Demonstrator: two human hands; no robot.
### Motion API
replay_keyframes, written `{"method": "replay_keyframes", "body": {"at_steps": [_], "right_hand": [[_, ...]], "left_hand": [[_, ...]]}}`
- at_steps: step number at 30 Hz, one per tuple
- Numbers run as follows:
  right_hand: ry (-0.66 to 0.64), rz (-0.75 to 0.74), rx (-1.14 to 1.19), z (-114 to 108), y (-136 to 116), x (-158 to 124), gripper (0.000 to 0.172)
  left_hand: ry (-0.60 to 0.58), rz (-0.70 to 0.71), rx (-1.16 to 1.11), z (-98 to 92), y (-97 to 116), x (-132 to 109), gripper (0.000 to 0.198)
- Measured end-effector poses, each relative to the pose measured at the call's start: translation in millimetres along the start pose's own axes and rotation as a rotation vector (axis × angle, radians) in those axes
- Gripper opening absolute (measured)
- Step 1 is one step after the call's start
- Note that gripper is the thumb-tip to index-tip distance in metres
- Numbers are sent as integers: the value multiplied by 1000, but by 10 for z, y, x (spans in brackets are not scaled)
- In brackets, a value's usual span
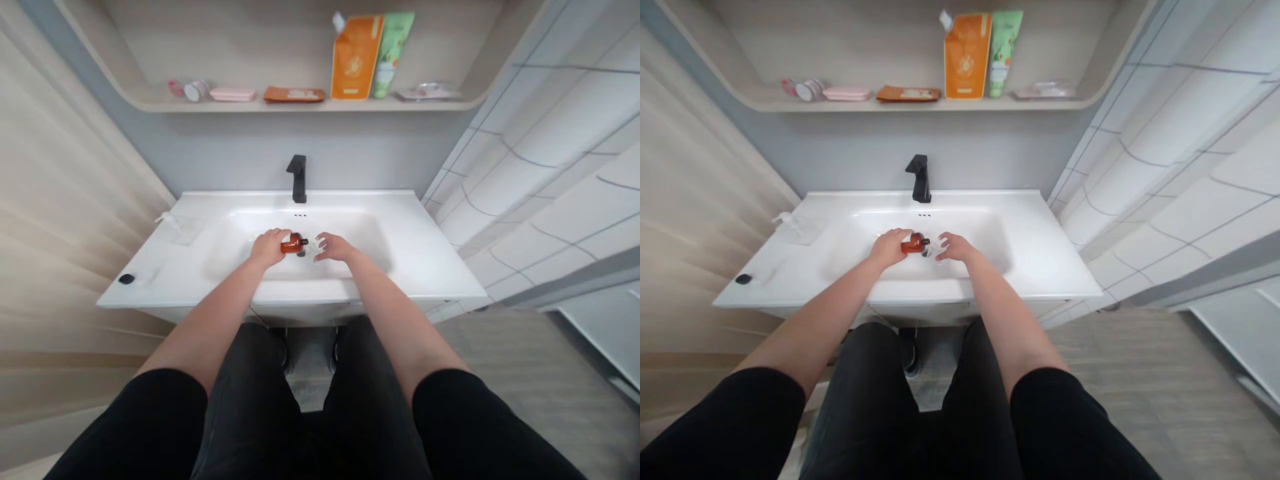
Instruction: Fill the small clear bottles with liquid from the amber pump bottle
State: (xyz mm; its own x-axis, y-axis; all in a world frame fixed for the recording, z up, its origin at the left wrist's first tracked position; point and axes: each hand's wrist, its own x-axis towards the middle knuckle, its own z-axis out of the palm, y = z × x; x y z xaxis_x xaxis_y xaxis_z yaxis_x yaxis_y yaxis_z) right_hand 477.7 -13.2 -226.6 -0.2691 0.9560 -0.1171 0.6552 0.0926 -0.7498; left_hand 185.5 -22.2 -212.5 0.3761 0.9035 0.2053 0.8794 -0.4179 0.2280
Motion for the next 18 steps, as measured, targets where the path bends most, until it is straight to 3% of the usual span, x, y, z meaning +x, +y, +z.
{"method": "replay_keyframes", "body": {"at_steps": [18], "right_hand": [[-5, -2, -6, 12, 64, 39, 83]], "left_hand": [[0, 7, 53, -35, 24, -14, 67]]}}
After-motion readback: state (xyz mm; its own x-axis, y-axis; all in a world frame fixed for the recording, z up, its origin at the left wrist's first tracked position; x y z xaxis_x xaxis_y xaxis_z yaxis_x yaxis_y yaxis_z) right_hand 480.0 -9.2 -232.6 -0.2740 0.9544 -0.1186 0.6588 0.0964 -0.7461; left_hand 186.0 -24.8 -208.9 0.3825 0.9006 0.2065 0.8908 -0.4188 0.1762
